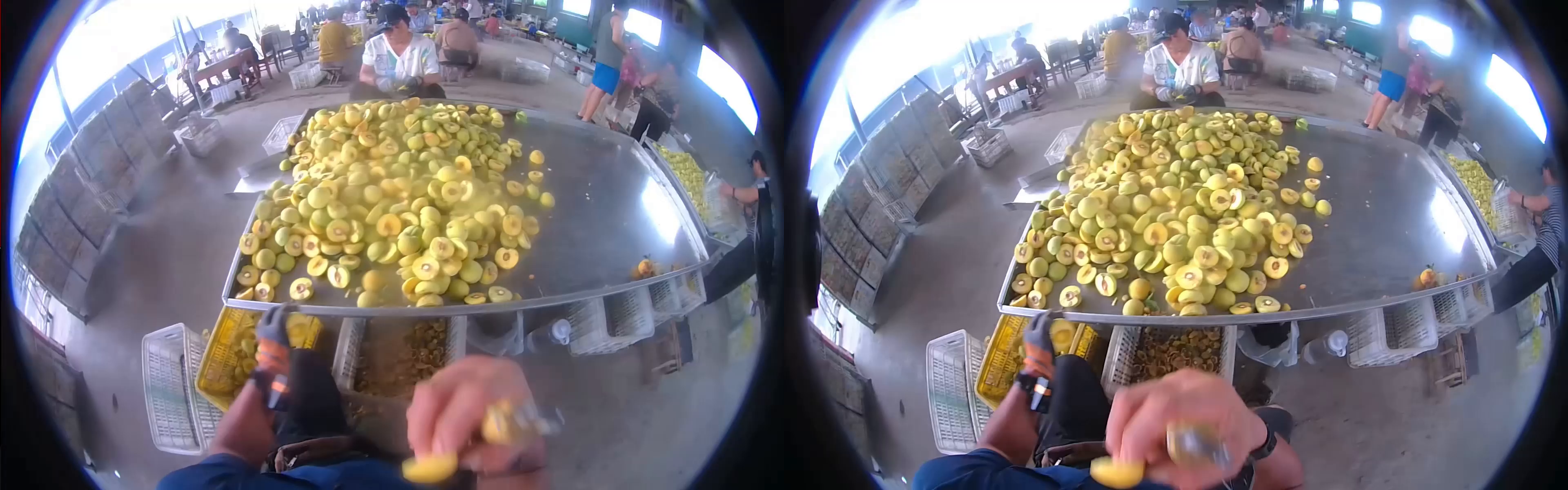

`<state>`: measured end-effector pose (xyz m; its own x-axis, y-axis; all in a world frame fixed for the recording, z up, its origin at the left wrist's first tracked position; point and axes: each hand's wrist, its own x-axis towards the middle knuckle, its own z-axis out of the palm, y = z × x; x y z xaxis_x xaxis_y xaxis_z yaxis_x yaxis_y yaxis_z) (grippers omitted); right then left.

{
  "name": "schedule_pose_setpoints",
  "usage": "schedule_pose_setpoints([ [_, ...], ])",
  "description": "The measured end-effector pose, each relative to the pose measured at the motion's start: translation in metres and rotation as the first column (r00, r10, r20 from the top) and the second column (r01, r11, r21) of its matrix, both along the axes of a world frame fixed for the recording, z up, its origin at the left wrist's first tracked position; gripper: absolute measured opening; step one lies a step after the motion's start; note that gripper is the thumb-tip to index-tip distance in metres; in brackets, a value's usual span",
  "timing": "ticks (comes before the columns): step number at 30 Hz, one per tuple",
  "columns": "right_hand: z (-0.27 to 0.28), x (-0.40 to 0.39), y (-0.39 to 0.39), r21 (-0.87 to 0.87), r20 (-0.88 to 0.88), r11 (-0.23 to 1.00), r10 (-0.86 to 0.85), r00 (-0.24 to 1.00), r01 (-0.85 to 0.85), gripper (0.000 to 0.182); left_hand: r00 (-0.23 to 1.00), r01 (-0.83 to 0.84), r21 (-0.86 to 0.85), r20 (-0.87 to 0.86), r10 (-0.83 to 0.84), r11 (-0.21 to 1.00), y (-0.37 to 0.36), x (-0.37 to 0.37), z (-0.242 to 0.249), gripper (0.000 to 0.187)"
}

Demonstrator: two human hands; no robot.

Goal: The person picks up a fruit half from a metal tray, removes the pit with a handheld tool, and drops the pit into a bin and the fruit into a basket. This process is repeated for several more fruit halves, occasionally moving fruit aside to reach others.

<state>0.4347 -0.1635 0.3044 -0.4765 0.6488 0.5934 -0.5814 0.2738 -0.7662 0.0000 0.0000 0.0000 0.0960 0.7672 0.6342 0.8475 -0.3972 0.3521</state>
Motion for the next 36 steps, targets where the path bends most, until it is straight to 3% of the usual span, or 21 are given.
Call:
schedule_pose_setpoints([
  [1, 0.005, -0.005, -0.006, 0.046, -0.09, 0.998, 0.045, 0.995, -0.041, 0.023, 1.0, 0.005, 0.005, 0.006, -0.005, 1.0, 0.004, 0.006, 0.001, 0.022],
  [2, 0.01, -0.011, -0.013, 0.096, -0.175, 0.992, 0.1, 0.979, -0.084, 0.023, 0.876, 0.029, -0.185, 0.478, 0.064, 0.982, 0.001, -0.002, 0.008, 0.017],
  [3, 0.008, -0.002, -0.016, 0.083, -0.262, 0.996, 0.062, 0.963, -0.041, 0.037, 0.529, 0.145, -0.342, 0.82, 0.22, 0.928, -0.005, 0.015, 0.01, 0.015],
  [4, 0.006, 0.002, -0.004, 0.193, -0.257, 0.971, 0.185, 0.949, -0.137, 0.036, 0.591, 0.102, -0.428, 0.752, 0.291, 0.898, -0.013, 0.006, 0.027, 0.015],
  [6, -0.007, -0.006, -0.003, 0.266, -0.399, 0.958, 0.211, 0.892, -0.107, 0.031, 0.702, -0.076, -0.449, 0.61, 0.367, 0.89, -0.013, -0.046, -0.002, 0.016],
  [9, -0.017, -0.017, -0.011, 0.228, -0.533, 0.972, 0.173, 0.828, -0.056, 0.021, 0.838, -0.375, -0.547, 0.144, 0.526, 0.748, -0.02, -0.084, -0.02, 0.023],
  [12, 0.001, 0.003, -0.002, 0.092, -0.446, 0.996, 0.035, 0.894, 0.007, 0.016, 0.824, -0.428, -0.381, 0.209, 0.527, 0.82, -0.012, -0.099, -0.024, 0.029],
  [14, -0.006, 0.021, 0.013, 0.078, -0.364, 0.996, -0.017, 0.931, 0.049, 0.016, 0.877, -0.404, -0.232, 0.178, 0.447, 0.885, 0.004, -0.079, -0.006, 0.035],
  [15, -0.019, 0.027, 0.017, 0.027, -0.348, 0.995, -0.079, 0.934, 0.094, 0.019, 0.776, -0.27, -0.231, 0.522, 0.354, 0.935, 0.021, -0.064, -0.01, 0.031],
  [16, -0.031, 0.032, 0.022, -0.025, -0.329, 0.99, -0.138, 0.934, 0.138, 0.022, 0.72, -0.218, -0.22, 0.621, 0.309, 0.951, 0.019, 0.003, 0.036, 0.029],
  [18, -0.042, 0.036, 0.026, -0.242, -0.311, 0.928, -0.35, 0.884, 0.282, 0.02, 0.802, -0.005, -0.218, 0.582, 0.135, 0.976, 0.041, 0.049, 0.039, 0.034],
  [19, -0.046, 0.039, 0.032, -0.336, -0.287, 0.88, -0.436, 0.853, 0.337, 0.018, 0.898, 0.057, -0.152, 0.439, 0.016, 0.987, 0.045, 0.081, 0.048, 0.037],
  [20, -0.051, 0.044, 0.045, -0.381, -0.28, 0.858, -0.463, 0.841, 0.345, 0.017, 0.888, 0.185, -0.199, 0.453, -0.077, 0.962, 0.051, 0.112, 0.054, 0.039],
  [21, -0.059, 0.05, 0.053, -0.438, -0.267, 0.828, -0.493, 0.828, 0.351, 0.016, 0.916, 0.244, -0.1, 0.35, -0.195, 0.965, 0.044, 0.158, 0.089, 0.037],
  [22, -0.068, 0.054, 0.059, -0.497, -0.251, 0.791, -0.524, 0.814, 0.357, 0.015, 0.964, 0.223, -0.152, 0.182, -0.194, 0.963, 0.053, 0.183, 0.092, 0.037],
  [23, -0.077, 0.058, 0.063, -0.552, -0.18, 0.724, -0.587, 0.789, 0.413, 0.014, 0.934, 0.293, -0.282, 0.291, -0.209, 0.914, 0.05, 0.214, 0.114, 0.039],
  [25, -0.092, 0.063, 0.076, -0.634, -0.041, 0.578, -0.688, 0.725, 0.513, 0.015, 0.96, 0.28, -0.284, 0.076, -0.269, 0.917, 0.079, 0.244, 0.1, 0.045],
  [29, -0.116, 0.073, 0.087, -0.622, 0.303, 0.381, -0.689, 0.659, 0.684, 0.018, 0.911, 0.089, -0.558, -0.289, -0.294, 0.825, 0.13, 0.284, 0.103, 0.05],
  [30, -0.119, 0.074, 0.088, -0.603, 0.315, 0.397, -0.678, 0.664, 0.692, 0.02, 0.871, 0.012, -0.618, -0.379, -0.312, 0.786, 0.14, 0.294, 0.103, 0.051],
  [33, -0.118, 0.073, 0.086, -0.589, 0.387, 0.366, -0.655, 0.649, 0.72, 0.018, 0.861, 0.026, -0.606, -0.391, -0.325, 0.795, 0.151, 0.29, 0.096, 0.05],
  [36, -0.119, 0.071, 0.084, -0.552, 0.411, 0.414, -0.62, 0.668, 0.724, 0.017, 0.938, 0.095, -0.535, -0.234, -0.255, 0.84, 0.154, 0.272, 0.077, 0.045],
])
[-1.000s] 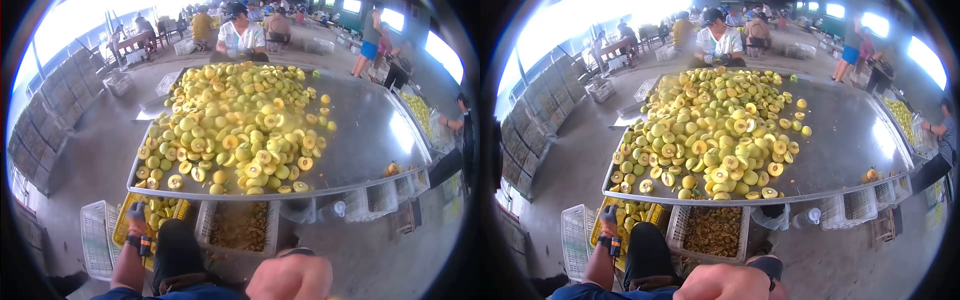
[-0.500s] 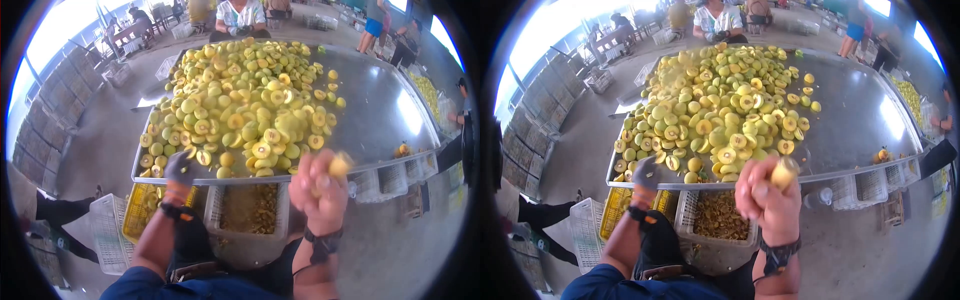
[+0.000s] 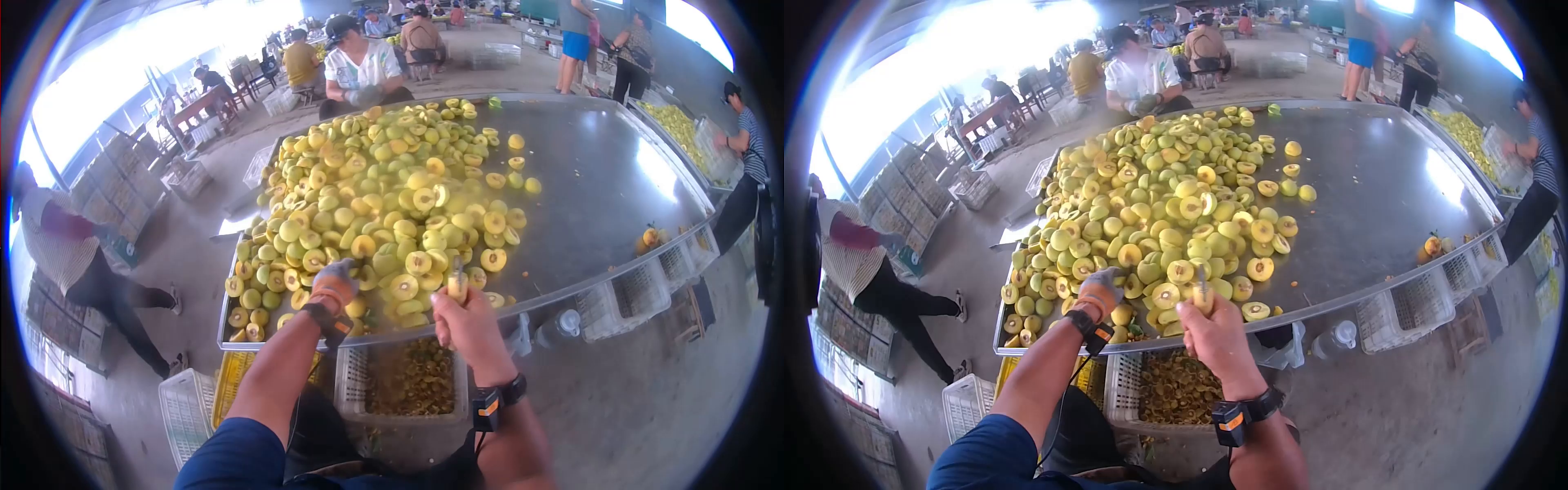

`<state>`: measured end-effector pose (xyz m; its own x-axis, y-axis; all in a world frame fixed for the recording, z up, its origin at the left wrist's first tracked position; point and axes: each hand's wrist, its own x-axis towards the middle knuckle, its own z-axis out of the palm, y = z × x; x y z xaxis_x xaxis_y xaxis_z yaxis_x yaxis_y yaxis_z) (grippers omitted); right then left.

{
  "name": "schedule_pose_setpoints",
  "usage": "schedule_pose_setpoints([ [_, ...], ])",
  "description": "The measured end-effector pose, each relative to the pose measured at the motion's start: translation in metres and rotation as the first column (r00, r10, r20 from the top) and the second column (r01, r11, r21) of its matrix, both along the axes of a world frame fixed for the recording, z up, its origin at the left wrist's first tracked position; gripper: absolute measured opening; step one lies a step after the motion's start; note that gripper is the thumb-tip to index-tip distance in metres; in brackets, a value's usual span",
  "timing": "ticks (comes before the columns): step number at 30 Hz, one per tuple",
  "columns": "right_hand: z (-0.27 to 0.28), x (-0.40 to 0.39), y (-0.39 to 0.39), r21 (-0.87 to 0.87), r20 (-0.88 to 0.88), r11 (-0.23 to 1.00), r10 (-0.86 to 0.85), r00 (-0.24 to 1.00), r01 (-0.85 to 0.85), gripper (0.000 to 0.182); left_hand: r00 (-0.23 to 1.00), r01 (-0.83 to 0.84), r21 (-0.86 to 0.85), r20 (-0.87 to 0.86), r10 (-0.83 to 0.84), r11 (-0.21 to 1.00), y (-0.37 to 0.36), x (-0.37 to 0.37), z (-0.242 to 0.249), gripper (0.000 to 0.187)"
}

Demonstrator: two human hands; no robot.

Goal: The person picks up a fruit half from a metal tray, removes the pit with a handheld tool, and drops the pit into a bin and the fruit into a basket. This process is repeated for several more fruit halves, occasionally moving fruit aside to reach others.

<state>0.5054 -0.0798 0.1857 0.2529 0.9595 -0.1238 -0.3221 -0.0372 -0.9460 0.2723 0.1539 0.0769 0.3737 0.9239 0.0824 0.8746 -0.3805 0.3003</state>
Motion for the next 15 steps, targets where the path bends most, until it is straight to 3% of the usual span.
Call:
schedule_pose_setpoints([
  [2, -0.001, -0.003, 0.0, 0.012, 0.018, 1.0, 0.025, 1.0, -0.025, 0.02, 0.99, -0.041, 0.145, 0.137, 0.021, 0.989, -0.013, -0.008, 0.005, 0.044],
  [6, -0.009, -0.01, 0.004, 0.016, 0.126, 0.999, 0.039, 0.991, -0.041, 0.021, 0.871, 0.039, 0.127, 0.481, -0.096, 0.991, -0.051, -0.025, 0.028, 0.049],
  [9, -0.022, -0.023, 0.009, -0.003, 0.232, 0.998, 0.058, 0.971, -0.058, 0.024, 0.526, 0.164, -0.385, 0.813, 0.249, 0.908, -0.094, -0.018, 0.052, 0.047],
  [11, -0.033, -0.037, 0.015, 0.007, 0.327, 0.999, 0.041, 0.944, -0.045, 0.026, 0.385, 0.283, -0.376, 0.887, 0.254, 0.883, -0.118, -0.011, 0.064, 0.046],
  [13, -0.033, -0.048, 0.019, 0.0, 0.429, 1.0, 0.026, 0.903, -0.029, 0.03, 0.406, 0.302, -0.321, 0.895, 0.184, 0.897, -0.122, -0.013, 0.049, 0.045],
  [15, -0.042, -0.057, 0.019, 0.001, 0.521, 0.999, 0.029, 0.853, -0.034, 0.031, 0.301, 0.364, -0.413, 0.9, 0.314, 0.835, -0.135, -0.011, 0.057, 0.046],
])
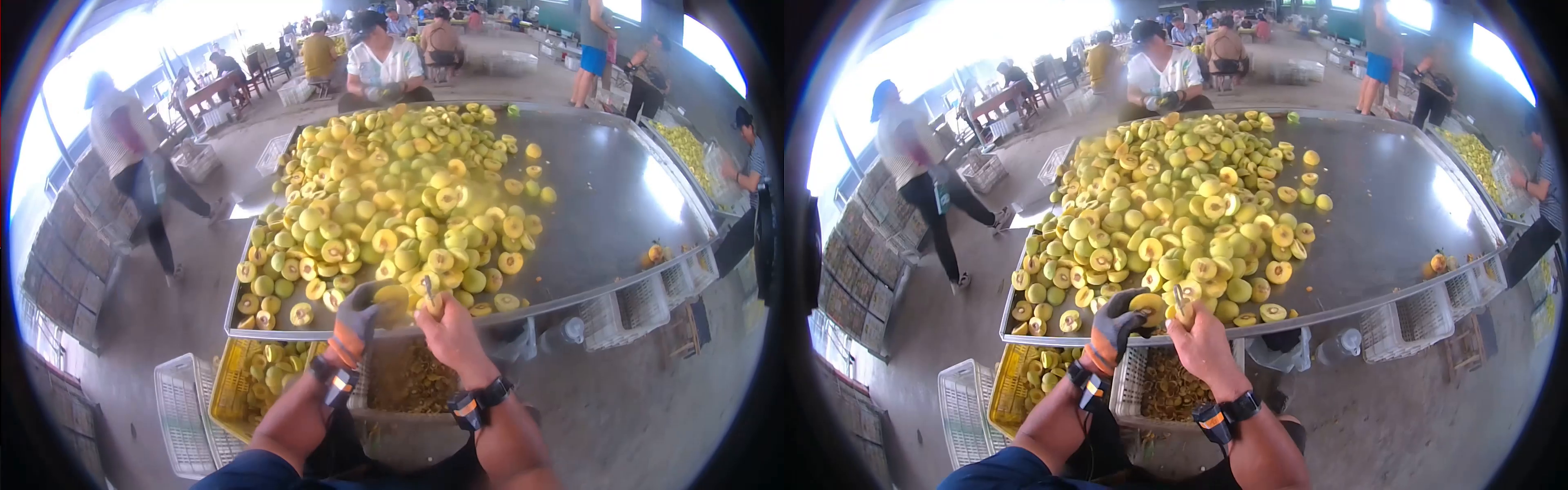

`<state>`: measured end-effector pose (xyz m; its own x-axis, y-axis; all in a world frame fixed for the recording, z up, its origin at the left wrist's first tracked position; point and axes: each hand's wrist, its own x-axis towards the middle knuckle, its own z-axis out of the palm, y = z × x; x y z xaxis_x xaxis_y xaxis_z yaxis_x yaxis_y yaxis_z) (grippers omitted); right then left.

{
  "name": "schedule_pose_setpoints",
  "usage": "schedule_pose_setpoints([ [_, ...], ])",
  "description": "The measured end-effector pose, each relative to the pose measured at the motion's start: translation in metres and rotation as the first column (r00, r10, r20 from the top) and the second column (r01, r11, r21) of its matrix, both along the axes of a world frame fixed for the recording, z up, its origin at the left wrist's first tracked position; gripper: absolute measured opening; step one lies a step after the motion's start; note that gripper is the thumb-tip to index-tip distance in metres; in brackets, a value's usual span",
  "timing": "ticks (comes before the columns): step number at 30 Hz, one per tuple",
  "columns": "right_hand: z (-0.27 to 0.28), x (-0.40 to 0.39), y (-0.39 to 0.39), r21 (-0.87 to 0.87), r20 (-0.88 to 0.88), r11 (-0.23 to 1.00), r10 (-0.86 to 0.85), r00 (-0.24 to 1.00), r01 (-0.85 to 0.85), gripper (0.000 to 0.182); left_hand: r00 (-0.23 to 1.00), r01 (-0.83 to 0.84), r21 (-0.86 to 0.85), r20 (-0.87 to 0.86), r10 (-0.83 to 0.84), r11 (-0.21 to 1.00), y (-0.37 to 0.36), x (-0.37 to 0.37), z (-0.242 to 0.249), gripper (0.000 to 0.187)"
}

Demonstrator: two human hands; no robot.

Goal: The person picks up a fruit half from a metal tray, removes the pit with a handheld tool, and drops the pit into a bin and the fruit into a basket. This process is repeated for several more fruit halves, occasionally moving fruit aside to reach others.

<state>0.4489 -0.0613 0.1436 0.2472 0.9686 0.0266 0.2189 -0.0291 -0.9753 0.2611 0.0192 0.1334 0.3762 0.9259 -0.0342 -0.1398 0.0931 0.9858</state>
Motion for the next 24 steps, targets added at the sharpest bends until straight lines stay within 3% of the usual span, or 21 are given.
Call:
schedule_pose_setpoints([
  [6, 0.003, -0.011, -0.001, -0.028, 0.129, 0.995, 0.097, 0.987, -0.094, 0.031, 0.996, 0.021, -0.032, 0.085, -0.019, 0.999, 0.0, -0.01, -0.008, 0.043],
  [7, 0.002, -0.013, 0.0, -0.031, 0.146, 0.992, 0.123, 0.982, -0.119, 0.031, 0.999, -0.001, 0.056, 0.036, -0.001, 0.998, -0.002, -0.01, -0.008, 0.044],
  [9, 0.004, -0.018, -0.003, -0.03, 0.18, 0.991, 0.135, 0.974, -0.132, 0.032, 0.988, 0.002, -0.118, 0.155, 0.016, 0.993, -0.009, -0.011, 0.006, 0.044],
  [15, 0.018, -0.029, -0.006, -0.19, 0.138, 0.966, 0.203, 0.969, -0.176, 0.033, 0.998, -0.024, 0.12, -0.054, 0.031, 0.992, -0.014, -0.016, 0.011, 0.043],
  [18, 0.014, -0.033, -0.006, -0.138, 0.206, 0.979, 0.174, 0.963, -0.147, 0.032, 0.996, -0.084, -0.031, 0.017, 0.084, 0.996, -0.017, -0.012, 0.012, 0.044],
  [24, -0.007, -0.038, -0.007, -0.064, 0.243, 0.988, 0.151, 0.958, -0.139, 0.027, 0.987, -0.162, 0.133, 0.0, 0.163, 0.978, -0.014, -0.005, -0.014, 0.041],
])
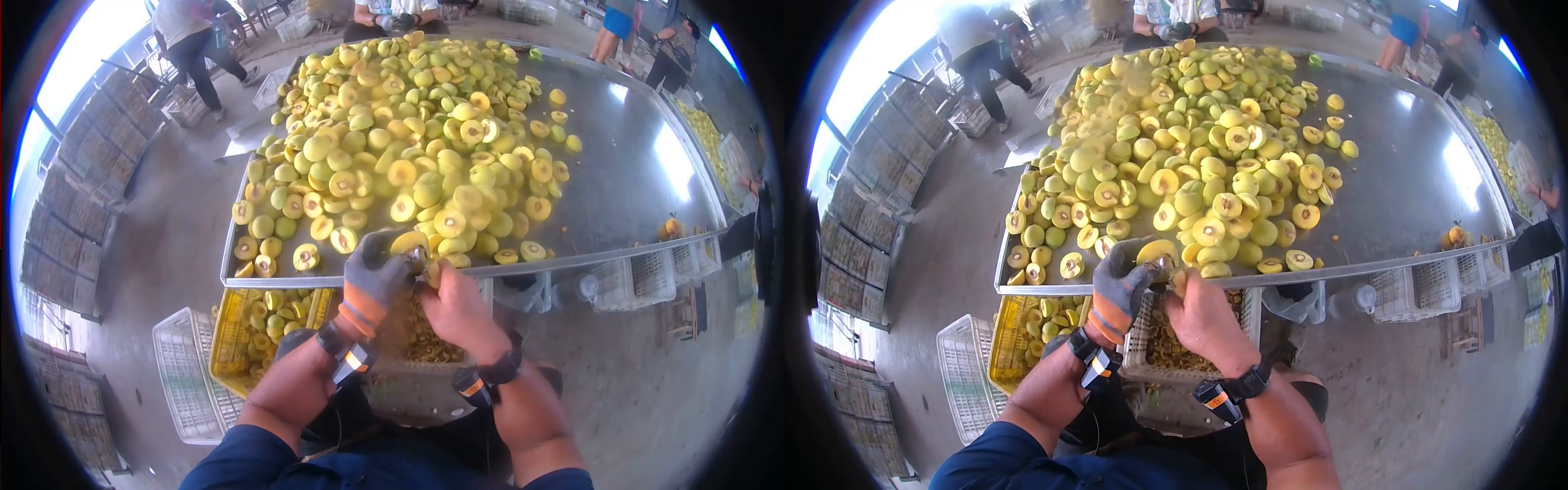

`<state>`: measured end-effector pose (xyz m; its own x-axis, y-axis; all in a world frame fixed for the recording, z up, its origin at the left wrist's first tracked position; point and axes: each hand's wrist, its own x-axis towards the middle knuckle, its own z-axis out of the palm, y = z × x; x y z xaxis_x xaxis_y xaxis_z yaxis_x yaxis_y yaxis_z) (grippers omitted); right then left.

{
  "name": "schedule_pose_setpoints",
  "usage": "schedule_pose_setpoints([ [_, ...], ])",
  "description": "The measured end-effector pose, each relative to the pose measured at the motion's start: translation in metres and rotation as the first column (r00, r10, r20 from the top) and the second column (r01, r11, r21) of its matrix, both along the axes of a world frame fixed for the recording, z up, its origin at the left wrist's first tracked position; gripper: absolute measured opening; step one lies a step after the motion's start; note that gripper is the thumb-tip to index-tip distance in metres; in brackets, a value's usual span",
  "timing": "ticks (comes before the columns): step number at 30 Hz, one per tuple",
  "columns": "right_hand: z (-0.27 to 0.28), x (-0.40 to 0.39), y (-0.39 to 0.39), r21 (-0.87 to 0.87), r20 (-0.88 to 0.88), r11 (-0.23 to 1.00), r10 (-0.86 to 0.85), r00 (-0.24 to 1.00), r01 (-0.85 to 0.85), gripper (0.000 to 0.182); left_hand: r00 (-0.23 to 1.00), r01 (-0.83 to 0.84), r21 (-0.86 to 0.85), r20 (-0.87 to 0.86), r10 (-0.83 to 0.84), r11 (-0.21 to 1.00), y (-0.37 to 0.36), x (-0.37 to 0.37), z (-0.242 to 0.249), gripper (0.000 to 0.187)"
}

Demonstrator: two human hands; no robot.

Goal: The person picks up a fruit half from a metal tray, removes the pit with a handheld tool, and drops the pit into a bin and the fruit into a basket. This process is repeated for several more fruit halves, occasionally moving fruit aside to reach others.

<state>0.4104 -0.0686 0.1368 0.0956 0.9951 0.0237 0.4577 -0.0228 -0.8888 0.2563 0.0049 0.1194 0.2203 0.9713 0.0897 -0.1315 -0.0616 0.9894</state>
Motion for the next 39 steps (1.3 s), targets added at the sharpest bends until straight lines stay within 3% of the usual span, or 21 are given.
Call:
schedule_pose_setpoints([
  [3, 0.007, -0.001, -0.002, -0.015, -0.021, 1.0, 0.009, 1.0, -0.009, 0.026, 0.999, -0.034, 0.025, 0.009, 0.033, 0.999, -0.008, 0.008, 0.0, 0.04],
  [6, 0.002, 0.0, -0.001, -0.005, -0.131, 0.999, 0.051, 0.99, -0.052, 0.028, 1.0, -0.028, -0.091, 0.008, 0.029, 0.995, -0.013, 0.011, 0.005, 0.036],
  [8, -0.003, -0.002, 0.0, 0.079, -0.163, 0.994, 0.088, 0.983, -0.076, 0.027, 0.974, -0.041, 0.117, -0.218, 0.066, 0.992, -0.011, 0.009, -0.004, 0.036],
  [9, -0.006, -0.003, 0.0, 0.122, -0.176, 0.989, 0.11, 0.978, -0.089, 0.027, 0.967, -0.05, 0.141, -0.239, 0.083, 0.989, -0.008, 0.009, -0.016, 0.037],
  [12, -0.015, -0.001, 0.003, 0.054, -0.275, 0.988, 0.157, 0.949, -0.147, 0.024, 0.973, -0.04, 0.102, -0.223, 0.062, 0.994, -0.005, 0.008, -0.02, 0.037],
  [13, -0.004, 0.001, 0.001, -0.046, -0.356, 0.983, 0.148, 0.923, -0.176, 0.022, 0.978, -0.027, 0.063, -0.207, 0.039, 0.998, -0.008, 0.006, -0.02, 0.037],
  [16, -0.012, -0.002, 0.0, 0.018, -0.309, 0.988, 0.152, 0.939, -0.154, 0.022, 0.968, -0.036, 0.078, -0.244, 0.054, 0.996, -0.008, 0.004, -0.019, 0.038],
  [17, -0.042, -0.004, 0.002, 0.13, -0.18, 0.986, 0.128, 0.975, -0.105, 0.024, 0.951, -0.033, 0.103, -0.304, 0.063, 0.994, -0.011, 0.004, -0.014, 0.038],
  [20, -0.017, -0.005, -0.002, -0.099, -0.347, 0.977, 0.145, 0.927, -0.19, 0.026, 0.913, -0.036, 0.189, -0.393, 0.109, 0.981, -0.017, 0.001, -0.004, 0.037],
  [23, -0.035, -0.018, -0.003, 0.102, -0.061, 0.995, 0.02, 0.998, -0.014, 0.028, 0.981, -0.044, 0.064, -0.186, 0.055, 0.997, -0.004, 0.0, -0.037, 0.033],
  [26, -0.034, -0.011, 0.001, 0.091, -0.048, 0.99, 0.111, 0.993, -0.106, 0.029, 0.967, -0.005, 0.29, -0.242, 0.079, 0.957, 0.018, -0.008, -0.059, 0.033],
  [28, -0.027, -0.013, 0.006, 0.102, -0.067, 0.983, 0.161, 0.985, -0.154, 0.03, 0.919, -0.008, 0.463, -0.346, 0.189, 0.887, 0.027, -0.009, -0.06, 0.032],
  [30, -0.029, -0.02, 0.001, 0.058, -0.069, 0.985, 0.166, 0.984, -0.162, 0.031, 0.782, -0.012, 0.628, -0.479, 0.399, 0.778, 0.025, -0.007, -0.064, 0.031],
  [31, -0.035, -0.023, 0.001, 0.024, -0.054, 0.99, 0.142, 0.988, -0.141, 0.031, 0.921, -0.126, 0.373, -0.3, 0.248, 0.919, 0.025, -0.003, -0.065, 0.029],
  [34, -0.023, -0.029, -0.006, -0.071, -0.14, 0.982, 0.165, 0.976, -0.176, 0.029, 0.889, -0.15, 0.229, -0.395, 0.233, 0.962, 0.014, -0.002, -0.063, 0.027],
  [35, -0.018, -0.03, -0.009, -0.097, -0.191, 0.974, 0.183, 0.964, -0.204, 0.028, 0.824, -0.101, 0.367, -0.49, 0.284, 0.925, 0.016, -0.003, -0.071, 0.027],
  [38, -0.018, -0.033, -0.017, -0.087, -0.09, 0.992, 0.079, 0.993, -0.087, 0.028, 0.622, 0.008, 0.646, -0.601, 0.502, 0.763, 0.007, -0.002, -0.072, 0.025],
  [39, -0.026, -0.035, -0.021, -0.063, -0.085, 0.995, 0.068, 0.994, -0.073, 0.028, 0.634, 0.006, 0.625, -0.606, 0.48, 0.781, 0.003, 0.0, -0.071, 0.026],
])
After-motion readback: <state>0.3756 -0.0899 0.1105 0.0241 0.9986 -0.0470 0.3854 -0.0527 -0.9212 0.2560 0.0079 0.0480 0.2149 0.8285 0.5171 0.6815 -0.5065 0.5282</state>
